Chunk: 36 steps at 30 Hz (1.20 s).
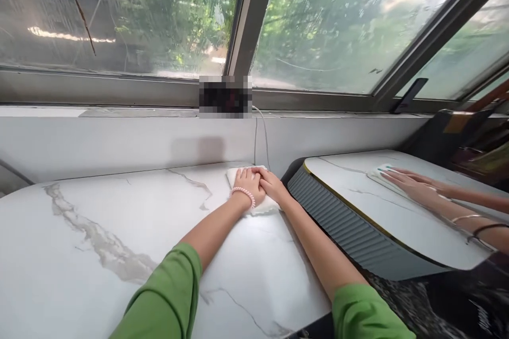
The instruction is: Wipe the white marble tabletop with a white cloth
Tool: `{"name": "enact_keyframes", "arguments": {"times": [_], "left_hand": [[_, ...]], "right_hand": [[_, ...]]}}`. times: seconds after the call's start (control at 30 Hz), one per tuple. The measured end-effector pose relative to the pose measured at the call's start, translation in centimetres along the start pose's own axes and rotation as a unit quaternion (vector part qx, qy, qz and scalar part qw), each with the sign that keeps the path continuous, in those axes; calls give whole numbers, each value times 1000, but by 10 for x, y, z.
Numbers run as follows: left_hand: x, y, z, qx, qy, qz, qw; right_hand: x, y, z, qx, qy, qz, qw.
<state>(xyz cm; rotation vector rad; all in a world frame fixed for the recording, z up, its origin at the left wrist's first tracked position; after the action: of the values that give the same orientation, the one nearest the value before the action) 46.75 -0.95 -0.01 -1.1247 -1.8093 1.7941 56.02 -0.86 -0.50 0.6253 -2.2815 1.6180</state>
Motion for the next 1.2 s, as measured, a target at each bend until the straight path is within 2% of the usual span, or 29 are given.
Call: {"name": "enact_keyframes", "arguments": {"times": [0.2, 0.4, 0.53, 0.67, 0.77, 0.87, 0.93, 1.03, 1.2], "left_hand": [[7, 3, -8, 3, -16, -18, 1000], [-1, 2, 15, 29, -2, -29, 999], [-16, 0, 52, 27, 16, -48, 998], [-40, -2, 105, 28, 95, -66, 993], [-52, -7, 147, 37, 130, -72, 988], [-55, -15, 181, 41, 129, -60, 989], [-54, -19, 195, 48, 117, -49, 991], [-52, -20, 202, 58, 106, -36, 992], [-39, -18, 185, 49, 71, -29, 996]], "right_hand": [[-6, 5, -9, 2, 12, 27, 1000], [14, 3, 17, 7, 22, 39, 999], [42, 1, 58, -17, 13, 39, 999], [75, 0, 117, -59, 74, 56, 994], [104, 4, 158, -56, 101, 68, 991], [131, 8, 181, -45, 87, 61, 993], [142, 10, 187, -42, 74, 55, 995], [146, 11, 185, -30, 64, 49, 996], [140, 11, 156, -6, 39, 29, 999]]}}
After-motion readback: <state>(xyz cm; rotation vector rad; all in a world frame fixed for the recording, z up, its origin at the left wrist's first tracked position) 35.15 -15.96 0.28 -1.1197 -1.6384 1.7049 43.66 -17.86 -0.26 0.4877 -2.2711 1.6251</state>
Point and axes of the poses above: each hand's wrist, its own z-axis away from the middle knuckle, its own y-axis out of the palm, x = y × z, the point moved 7 cm from there along -z, towards the middle knuckle, and after that the axes turned 5 degrees about x, right-handed, at the moved point
